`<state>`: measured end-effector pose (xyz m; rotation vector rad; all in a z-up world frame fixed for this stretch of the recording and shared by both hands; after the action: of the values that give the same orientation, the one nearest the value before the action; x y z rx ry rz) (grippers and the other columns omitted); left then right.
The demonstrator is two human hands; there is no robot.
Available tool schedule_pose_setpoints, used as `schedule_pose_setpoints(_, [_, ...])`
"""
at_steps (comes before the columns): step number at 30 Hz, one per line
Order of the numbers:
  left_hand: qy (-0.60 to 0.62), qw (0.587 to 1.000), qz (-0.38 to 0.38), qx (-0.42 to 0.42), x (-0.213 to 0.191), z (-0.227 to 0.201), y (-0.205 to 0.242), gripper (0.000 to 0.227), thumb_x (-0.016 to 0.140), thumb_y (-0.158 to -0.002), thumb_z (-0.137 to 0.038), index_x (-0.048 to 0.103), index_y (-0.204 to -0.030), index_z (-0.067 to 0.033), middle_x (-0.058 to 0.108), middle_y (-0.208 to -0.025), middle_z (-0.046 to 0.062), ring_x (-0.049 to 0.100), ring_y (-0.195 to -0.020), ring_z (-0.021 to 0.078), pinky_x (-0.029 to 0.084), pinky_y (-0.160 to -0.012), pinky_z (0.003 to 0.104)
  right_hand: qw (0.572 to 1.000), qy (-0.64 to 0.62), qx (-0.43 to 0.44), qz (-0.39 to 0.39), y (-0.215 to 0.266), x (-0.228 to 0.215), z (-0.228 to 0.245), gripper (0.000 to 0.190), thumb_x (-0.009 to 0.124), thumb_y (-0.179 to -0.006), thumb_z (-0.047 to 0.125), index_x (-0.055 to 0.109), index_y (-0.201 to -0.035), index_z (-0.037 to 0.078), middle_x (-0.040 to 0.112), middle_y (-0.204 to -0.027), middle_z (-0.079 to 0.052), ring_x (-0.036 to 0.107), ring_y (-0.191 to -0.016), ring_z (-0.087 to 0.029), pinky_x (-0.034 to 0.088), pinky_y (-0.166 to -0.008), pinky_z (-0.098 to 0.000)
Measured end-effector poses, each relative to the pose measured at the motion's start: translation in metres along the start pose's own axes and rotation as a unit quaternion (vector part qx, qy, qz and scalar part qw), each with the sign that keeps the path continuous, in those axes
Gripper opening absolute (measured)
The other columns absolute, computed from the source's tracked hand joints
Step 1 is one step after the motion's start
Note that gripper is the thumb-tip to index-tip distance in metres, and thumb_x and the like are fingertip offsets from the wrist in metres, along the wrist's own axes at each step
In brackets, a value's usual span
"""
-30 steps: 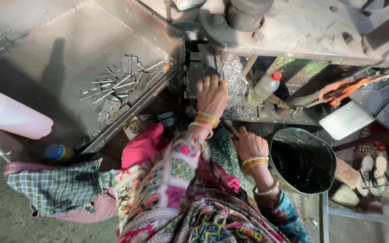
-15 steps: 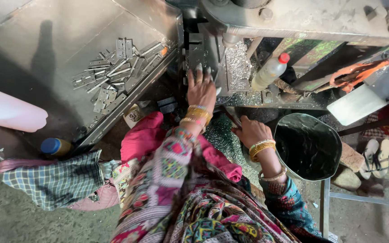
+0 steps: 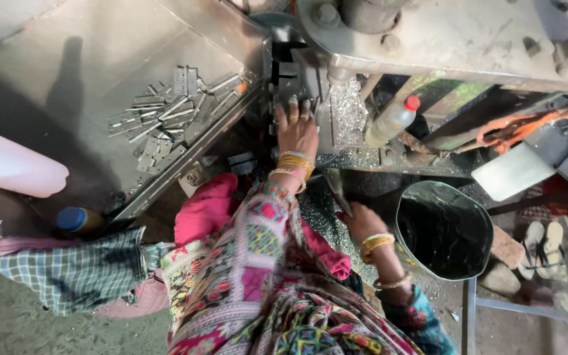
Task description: The person operates a manual press machine to shape small metal pieces. They repeatedly place a metal piece into the press, pull a lever to activate the press, and then remove the shaped piece, placing it into a pile on the machine's surface.
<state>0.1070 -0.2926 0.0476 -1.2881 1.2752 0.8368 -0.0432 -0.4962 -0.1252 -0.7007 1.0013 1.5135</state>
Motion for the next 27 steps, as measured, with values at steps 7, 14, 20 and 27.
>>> schedule_pose_setpoints(7, [-0.012,0.999,-0.018,-0.023,0.019,-0.002,-0.005,0.053,0.044,-0.099,-0.018,0.046,-0.152,-0.008,0.043,-0.159,0.01,0.026,-0.153,0.0334,0.005,-0.124,0.055,1.0,-0.021,0.021,-0.002,0.025,0.017,0.012,0.037,0.066,-0.09,0.037,0.067,-0.111,0.007,0.073,-0.094,-0.026,0.07,-0.088,-0.045,0.054,-0.078,-0.0542])
schedule_pose_setpoints(14, [0.008,0.998,-0.054,-0.041,0.013,0.006,-0.02,0.066,0.044,-0.096,-0.012,0.033,-0.161,-0.0081,0.04,-0.161,0.013,0.023,-0.154,0.0324,0.001,-0.124,0.058,0.995,0.022,0.08,0.053,0.011,-0.008,0.0,0.042,0.063,-0.095,0.049,0.068,-0.106,0.01,0.073,-0.095,-0.026,0.071,-0.092,-0.045,0.054,-0.08,-0.0547])
schedule_pose_setpoints(20, [-0.012,0.998,0.017,-0.061,0.021,-0.006,-0.03,0.057,0.04,-0.101,-0.017,0.035,-0.157,-0.0087,0.038,-0.162,0.013,0.022,-0.155,0.0316,0.0,-0.124,0.062,0.998,-0.056,0.012,-0.017,0.014,0.031,-0.005,0.04,0.068,-0.09,0.043,0.066,-0.103,0.005,0.071,-0.096,-0.029,0.066,-0.093,-0.05,0.051,-0.078,-0.0566])
schedule_pose_setpoints(27, [0.039,0.984,-0.125,-0.119,-0.046,0.079,0.036,0.051,0.063,-0.078,-0.027,0.064,-0.128,-0.017,0.056,-0.148,0.01,0.042,-0.143,0.0303,0.019,-0.12,0.059,0.994,0.049,0.083,-0.06,0.032,-0.033,0.023,0.044,0.07,-0.09,0.042,0.062,-0.122,0.014,0.072,-0.094,-0.025,0.068,-0.087,-0.048,0.052,-0.074,-0.0567])
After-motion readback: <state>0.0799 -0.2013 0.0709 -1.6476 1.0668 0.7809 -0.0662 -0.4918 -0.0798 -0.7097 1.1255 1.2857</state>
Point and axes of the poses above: each hand's wrist, its own y-axis away from the middle knuckle, its own x-axis out of the palm, z = x × y, the point moved 9 cm from there along -y, towards the middle knuckle
